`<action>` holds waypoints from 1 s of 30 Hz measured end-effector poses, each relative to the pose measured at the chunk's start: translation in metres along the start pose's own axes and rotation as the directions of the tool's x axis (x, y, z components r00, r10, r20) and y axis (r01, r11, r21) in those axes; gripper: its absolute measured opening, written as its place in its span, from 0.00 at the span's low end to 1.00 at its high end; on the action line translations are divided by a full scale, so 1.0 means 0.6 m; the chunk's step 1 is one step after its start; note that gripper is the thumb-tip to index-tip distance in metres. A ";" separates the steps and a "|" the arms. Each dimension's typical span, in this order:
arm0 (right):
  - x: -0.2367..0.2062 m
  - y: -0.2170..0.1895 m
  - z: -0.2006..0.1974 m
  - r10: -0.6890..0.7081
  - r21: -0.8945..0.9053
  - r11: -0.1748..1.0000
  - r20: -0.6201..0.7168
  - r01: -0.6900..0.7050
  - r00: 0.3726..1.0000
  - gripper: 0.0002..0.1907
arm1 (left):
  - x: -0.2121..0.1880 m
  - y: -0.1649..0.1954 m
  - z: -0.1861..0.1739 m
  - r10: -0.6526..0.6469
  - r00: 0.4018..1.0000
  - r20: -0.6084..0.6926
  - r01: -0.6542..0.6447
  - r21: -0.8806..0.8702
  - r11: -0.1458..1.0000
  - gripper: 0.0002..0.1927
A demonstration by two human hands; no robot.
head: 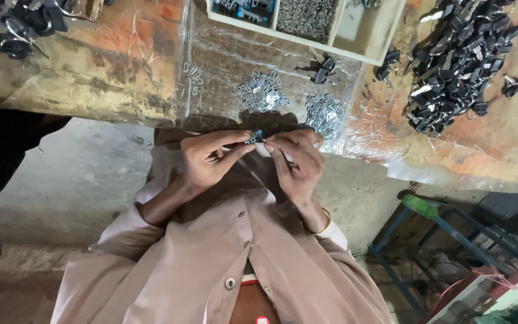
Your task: The person sits at a workbench assembling small lock components, picking tiny metal pins from a compartment tray and pressing them into a small lock body held in the other hand, then setting the finished piece aside and starting the next one.
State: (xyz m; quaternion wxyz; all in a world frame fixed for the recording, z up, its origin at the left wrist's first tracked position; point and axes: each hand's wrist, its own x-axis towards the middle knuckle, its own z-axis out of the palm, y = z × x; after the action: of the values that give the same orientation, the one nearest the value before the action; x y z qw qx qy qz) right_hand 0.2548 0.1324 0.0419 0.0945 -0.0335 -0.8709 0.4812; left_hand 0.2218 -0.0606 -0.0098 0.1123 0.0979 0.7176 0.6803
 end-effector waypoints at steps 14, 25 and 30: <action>-0.009 -0.005 -0.022 -0.010 -0.267 0.962 0.148 0.050 0.989 0.13 | 0.011 0.021 -0.005 0.244 0.964 0.105 -0.262 0.233 0.936 0.12; -0.019 0.013 -0.079 -0.029 -0.576 0.812 0.125 0.096 0.992 0.19 | -0.001 0.012 0.004 -0.042 0.997 0.063 0.041 0.009 0.999 0.11; -0.016 0.021 -0.082 -0.026 -0.461 0.885 0.076 0.058 0.997 0.27 | -0.005 0.014 0.002 -0.128 0.989 0.068 0.139 -0.178 0.974 0.12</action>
State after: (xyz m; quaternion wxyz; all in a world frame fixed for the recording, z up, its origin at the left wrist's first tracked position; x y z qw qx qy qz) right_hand 0.2735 0.1788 0.0555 0.0646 -0.0200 -0.9637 0.2583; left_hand 0.2248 -0.0601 -0.0016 0.1864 0.0580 0.6540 0.7309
